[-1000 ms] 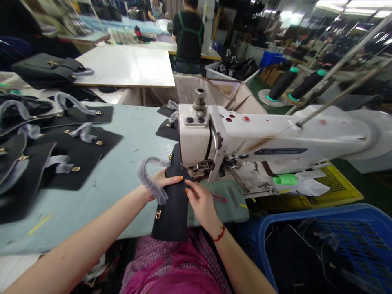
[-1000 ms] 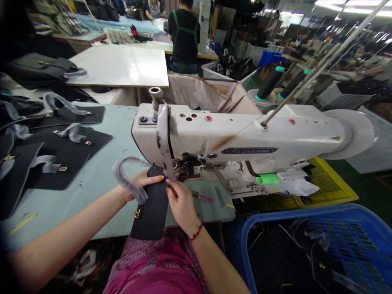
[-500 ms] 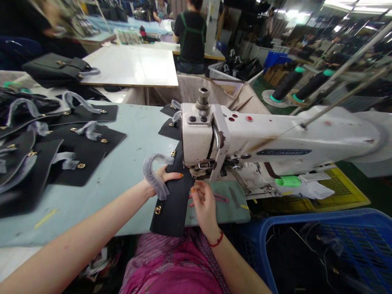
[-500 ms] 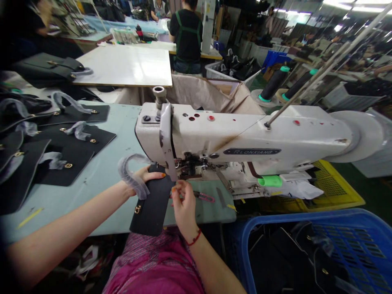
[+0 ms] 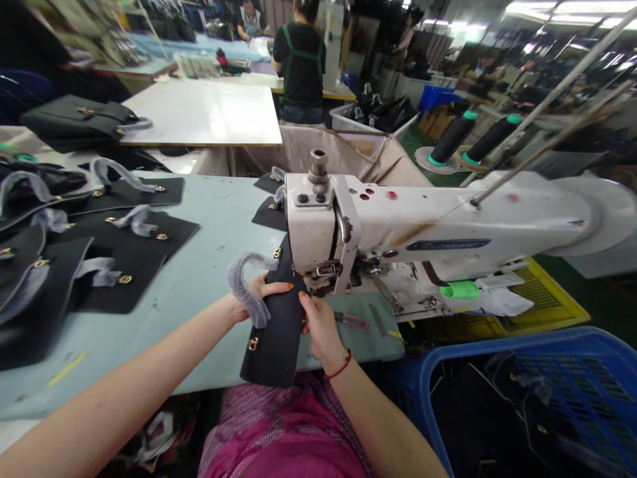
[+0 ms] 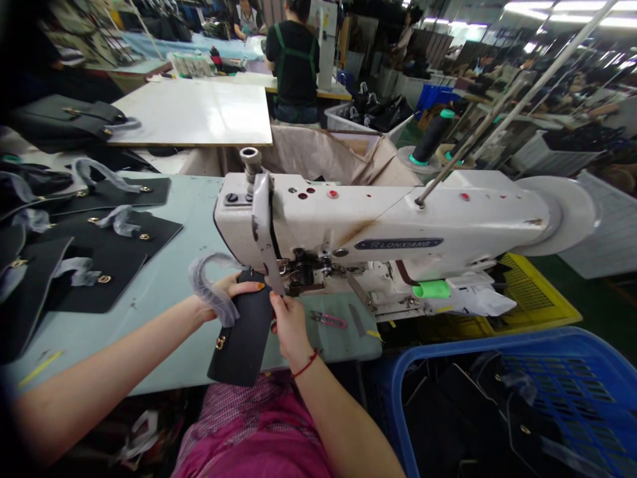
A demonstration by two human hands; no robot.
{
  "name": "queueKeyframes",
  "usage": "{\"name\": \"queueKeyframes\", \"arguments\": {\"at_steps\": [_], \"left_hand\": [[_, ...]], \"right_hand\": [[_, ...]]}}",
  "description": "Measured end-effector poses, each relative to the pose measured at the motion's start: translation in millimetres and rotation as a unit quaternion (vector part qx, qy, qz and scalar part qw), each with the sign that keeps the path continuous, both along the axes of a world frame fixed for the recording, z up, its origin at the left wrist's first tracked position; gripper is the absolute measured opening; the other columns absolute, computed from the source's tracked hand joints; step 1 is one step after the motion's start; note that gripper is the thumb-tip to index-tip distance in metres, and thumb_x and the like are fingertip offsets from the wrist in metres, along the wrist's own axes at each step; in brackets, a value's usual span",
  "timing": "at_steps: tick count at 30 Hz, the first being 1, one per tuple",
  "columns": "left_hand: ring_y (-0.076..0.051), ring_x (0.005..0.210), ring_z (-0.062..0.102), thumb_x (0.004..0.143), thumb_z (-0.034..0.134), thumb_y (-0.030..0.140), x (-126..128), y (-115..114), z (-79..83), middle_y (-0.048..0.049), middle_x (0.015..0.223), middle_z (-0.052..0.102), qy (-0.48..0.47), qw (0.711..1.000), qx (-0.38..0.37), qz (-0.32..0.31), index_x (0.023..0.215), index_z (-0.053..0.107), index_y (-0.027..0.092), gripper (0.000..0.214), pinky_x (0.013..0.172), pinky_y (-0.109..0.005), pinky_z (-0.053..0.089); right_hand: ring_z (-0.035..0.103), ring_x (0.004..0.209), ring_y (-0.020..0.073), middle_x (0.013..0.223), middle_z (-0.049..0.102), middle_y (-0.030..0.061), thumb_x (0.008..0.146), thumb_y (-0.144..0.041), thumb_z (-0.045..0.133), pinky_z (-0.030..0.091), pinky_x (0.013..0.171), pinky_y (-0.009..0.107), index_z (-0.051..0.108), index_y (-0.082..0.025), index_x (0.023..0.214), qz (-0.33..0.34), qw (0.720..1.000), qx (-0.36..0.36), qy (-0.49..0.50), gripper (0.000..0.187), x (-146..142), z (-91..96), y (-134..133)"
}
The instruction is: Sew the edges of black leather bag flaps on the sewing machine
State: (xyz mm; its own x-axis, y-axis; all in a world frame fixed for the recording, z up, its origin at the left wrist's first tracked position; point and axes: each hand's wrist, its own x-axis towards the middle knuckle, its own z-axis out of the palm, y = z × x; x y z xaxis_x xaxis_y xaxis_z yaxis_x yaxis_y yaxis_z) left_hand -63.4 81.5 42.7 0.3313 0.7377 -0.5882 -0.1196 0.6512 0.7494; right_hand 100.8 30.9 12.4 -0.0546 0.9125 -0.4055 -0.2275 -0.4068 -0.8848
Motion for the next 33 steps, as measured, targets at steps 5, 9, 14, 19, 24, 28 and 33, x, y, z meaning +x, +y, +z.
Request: {"name": "queueKeyframes", "arguments": {"at_steps": [5, 9, 14, 19, 24, 28, 33], "left_hand": [[-0.026, 0.088, 0.072, 0.067, 0.083, 0.038, -2, -5, -0.4, -0.0111, 0.102, 0.075, -0.03, 0.998, -0.051, -0.014, 0.103, 0.071, 0.017, 0.043, 0.079, -0.033, 0.06], [-0.023, 0.072, 0.072, 0.064, 0.086, 0.036, 3, -4, 1.0, -0.0111, 0.092, 0.076, -0.012, 0.998, -0.057, -0.015, 0.099, 0.072, 0.014, 0.044, 0.067, -0.032, 0.061], [-0.023, 0.072, 0.072, 0.061, 0.087, 0.033, 10, 2, 2.0, -0.0082, 0.092, 0.076, 0.002, 0.999, -0.031, -0.007, 0.101, 0.073, 0.017, 0.045, 0.07, -0.032, 0.061], [-0.026, 0.081, 0.073, 0.063, 0.086, 0.035, 8, 9, 0.7, -0.0084, 0.096, 0.076, -0.001, 1.0, 0.019, -0.013, 0.102, 0.074, 0.021, 0.043, 0.074, -0.033, 0.06], [-0.03, 0.086, 0.072, 0.06, 0.086, 0.035, 1, 18, 4.3, -0.0111, 0.099, 0.075, 0.025, 0.998, 0.04, -0.029, 0.099, 0.074, 0.02, 0.043, 0.076, -0.035, 0.06], [-0.031, 0.087, 0.072, 0.06, 0.085, 0.035, -6, 28, 8.8, -0.0116, 0.097, 0.076, 0.052, 0.997, 0.054, -0.029, 0.101, 0.073, 0.017, 0.047, 0.08, -0.039, 0.059], [-0.029, 0.08, 0.072, 0.061, 0.084, 0.035, -6, 35, 6.7, -0.0101, 0.093, 0.076, 0.061, 0.996, 0.057, -0.032, 0.109, 0.07, 0.017, 0.053, 0.075, -0.039, 0.06]], "right_hand": [[0.04, 0.053, 0.0107, 0.054, 0.048, -0.0011, 0.08, -0.056, 0.056, 0.029, 0.045, 0.021, 0.053, -0.016, 0.059, -0.017, 0.989, 0.093, -0.118, 0.045, -3, -6.1, 1], [0.039, 0.056, 0.0107, 0.056, 0.047, -0.0002, 0.084, -0.053, 0.052, 0.029, 0.049, 0.021, 0.052, -0.015, 0.057, -0.013, 0.969, 0.148, -0.196, 0.047, -2, -4.7, 3], [0.038, 0.055, 0.0104, 0.057, 0.046, -0.0008, 0.085, -0.053, 0.05, 0.029, 0.05, 0.021, 0.052, -0.015, 0.058, -0.02, 0.969, 0.142, -0.2, 0.047, 0, -5.6, 4], [0.038, 0.053, 0.011, 0.054, 0.045, -0.0012, 0.084, -0.054, 0.05, 0.027, 0.047, 0.022, 0.051, -0.016, 0.056, -0.025, 0.978, 0.12, -0.17, 0.046, -5, -11.6, 5], [0.047, 0.055, 0.0142, 0.056, 0.053, 0.0009, 0.084, -0.055, 0.05, 0.034, 0.048, 0.023, 0.054, -0.018, 0.058, -0.019, 0.984, 0.097, -0.148, 0.046, -11, -10.6, 8], [0.054, 0.059, 0.0158, 0.062, 0.059, 0.0022, 0.083, -0.056, 0.053, 0.04, 0.049, 0.023, 0.058, -0.017, 0.065, -0.001, 0.993, 0.073, -0.094, 0.043, -13, -3.1, 12], [0.056, 0.059, 0.0149, 0.068, 0.061, 0.0018, 0.081, -0.058, 0.056, 0.047, 0.049, 0.024, 0.06, -0.016, 0.072, 0.018, 0.999, 0.05, -0.003, 0.042, -8, 3.1, 8]]}}
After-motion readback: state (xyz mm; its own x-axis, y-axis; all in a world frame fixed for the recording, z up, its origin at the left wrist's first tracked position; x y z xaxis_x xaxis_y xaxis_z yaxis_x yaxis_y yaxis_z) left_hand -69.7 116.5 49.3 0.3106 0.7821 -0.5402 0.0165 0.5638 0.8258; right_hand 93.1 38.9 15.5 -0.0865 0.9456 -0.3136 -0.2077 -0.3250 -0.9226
